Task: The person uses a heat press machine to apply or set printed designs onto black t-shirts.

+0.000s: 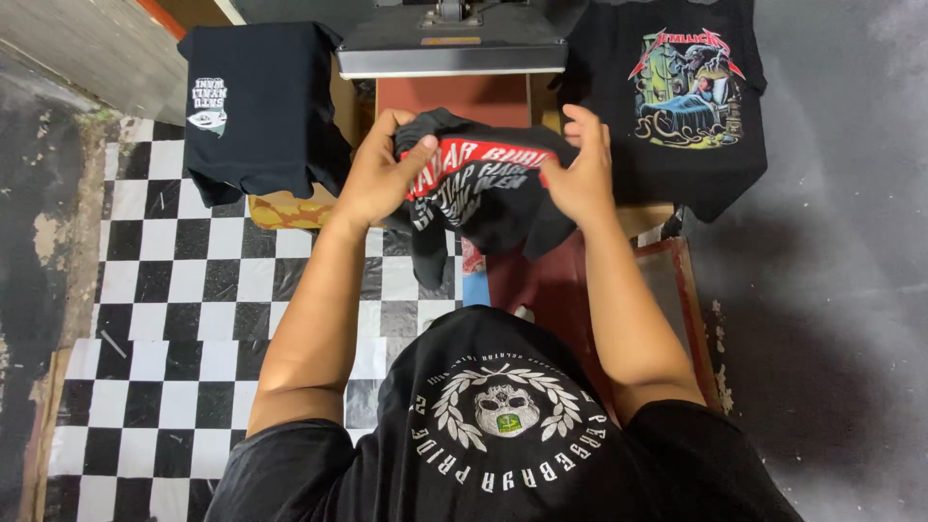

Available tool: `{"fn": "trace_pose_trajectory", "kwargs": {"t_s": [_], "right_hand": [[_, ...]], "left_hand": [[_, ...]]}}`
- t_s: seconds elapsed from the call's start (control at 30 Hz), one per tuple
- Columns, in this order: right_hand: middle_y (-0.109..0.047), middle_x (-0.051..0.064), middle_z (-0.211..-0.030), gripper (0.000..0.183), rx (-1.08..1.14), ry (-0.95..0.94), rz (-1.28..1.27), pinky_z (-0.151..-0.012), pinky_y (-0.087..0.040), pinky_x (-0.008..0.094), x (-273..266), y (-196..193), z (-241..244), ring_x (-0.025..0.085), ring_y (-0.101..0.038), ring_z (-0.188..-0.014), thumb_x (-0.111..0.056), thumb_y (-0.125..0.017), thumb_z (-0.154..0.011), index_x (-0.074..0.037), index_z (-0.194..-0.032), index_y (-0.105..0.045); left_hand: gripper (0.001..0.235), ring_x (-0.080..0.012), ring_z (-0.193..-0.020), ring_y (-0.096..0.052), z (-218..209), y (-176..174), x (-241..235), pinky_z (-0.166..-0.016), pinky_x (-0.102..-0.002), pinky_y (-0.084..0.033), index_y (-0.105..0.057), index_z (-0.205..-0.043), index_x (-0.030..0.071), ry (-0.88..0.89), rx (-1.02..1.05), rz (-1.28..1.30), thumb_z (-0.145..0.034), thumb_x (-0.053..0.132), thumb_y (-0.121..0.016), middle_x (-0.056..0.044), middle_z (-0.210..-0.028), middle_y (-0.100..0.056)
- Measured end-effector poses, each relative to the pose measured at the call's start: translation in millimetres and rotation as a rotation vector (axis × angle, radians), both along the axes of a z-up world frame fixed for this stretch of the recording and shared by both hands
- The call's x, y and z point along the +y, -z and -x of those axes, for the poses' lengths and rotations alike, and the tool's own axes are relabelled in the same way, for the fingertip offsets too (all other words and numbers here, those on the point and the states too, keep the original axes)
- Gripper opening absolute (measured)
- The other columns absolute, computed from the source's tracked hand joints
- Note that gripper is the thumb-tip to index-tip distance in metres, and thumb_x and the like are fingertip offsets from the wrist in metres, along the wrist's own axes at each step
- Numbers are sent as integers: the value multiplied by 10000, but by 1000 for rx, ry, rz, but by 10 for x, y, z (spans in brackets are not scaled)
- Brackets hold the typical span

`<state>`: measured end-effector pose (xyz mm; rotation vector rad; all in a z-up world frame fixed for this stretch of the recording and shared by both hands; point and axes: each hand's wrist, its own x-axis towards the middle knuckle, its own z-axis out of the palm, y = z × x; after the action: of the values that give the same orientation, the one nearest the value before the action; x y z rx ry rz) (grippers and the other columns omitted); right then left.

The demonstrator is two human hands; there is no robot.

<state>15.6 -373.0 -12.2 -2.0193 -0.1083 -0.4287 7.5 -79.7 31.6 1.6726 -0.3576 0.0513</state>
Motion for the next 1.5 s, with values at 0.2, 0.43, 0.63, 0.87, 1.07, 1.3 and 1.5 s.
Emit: {"fn": "trace_pose_trajectory", "kwargs": {"t_s": [0.2, 0.43, 0.63, 0.87, 1.07, 1.3, 1.5], "right_hand": [[-580, 207, -1381, 627, -389, -282, 139, -1147, -459, 406, 340, -39, 160, 333, -562, -1321, 36, -740, -800, -43, -1388, -536], [-660, 126, -954, 360, 89, -419, 27, -822, -540, 340, 633, 513, -47, 194, -615, -891, -198, -826, -938, 39, -1091, -602], [-685, -42, -904, 126, 256, -534, -579, -742, -512, 203, 561, 211, -20, 20, -598, -810, -140, -636, -1047, -31, -1011, -687], [-699, -21, -944, 125, 322, -675, -438, -782, -535, 243, 716, -275, 160, 54, -630, -867, -130, -689, -993, -16, -1042, -684], [-649, -4, -919, 137, 202, -706, -170, -772, -504, 255, 875, -411, 221, 78, -618, -871, -123, -722, -993, 7, -1034, -713], [-703, -28, -887, 165, 361, -612, -278, -727, -536, 235, 924, -470, 297, 47, -635, -815, -160, -756, -941, -27, -1009, -688], [-704, 8, -892, 151, 498, -629, -116, -711, -515, 241, 834, -142, 326, 59, -608, -805, -156, -764, -963, -35, -977, -675]], "left_hand": [[248, -50, -948, -567, -11, -63, -137, -862, -219, -495, -529, -1186, 47, 114, 40, 125, -1027, 89, -715, 4, -1037, -625], [268, -48, -937, -583, 103, -226, 9, -835, -228, -513, -541, -1168, 45, 79, 54, 166, -998, 91, -743, 15, -1036, -631], [228, -62, -824, -609, 179, -305, 386, -728, -248, -513, -572, -1090, 33, -197, 15, 108, -990, 88, -769, -28, -962, -690], [378, -178, -990, -666, 234, -133, 576, -857, -319, -539, -571, -1263, -2, -368, -209, -296, -993, 138, -794, -131, -1098, -706], [257, -311, -1051, -659, 369, 12, 359, -907, -395, -525, -634, -1216, 23, -147, -617, -425, -1033, 182, -720, -192, -1147, -694], [320, -32, -723, -493, 298, 293, 364, -648, -233, -446, -602, -957, 31, -49, -64, -95, -1129, 286, -514, 52, -774, -552], [320, -28, -754, -460, 159, 382, 651, -679, -236, -431, -602, -962, 40, 33, 21, -35, -1155, 282, -517, 63, -803, -542]]}}
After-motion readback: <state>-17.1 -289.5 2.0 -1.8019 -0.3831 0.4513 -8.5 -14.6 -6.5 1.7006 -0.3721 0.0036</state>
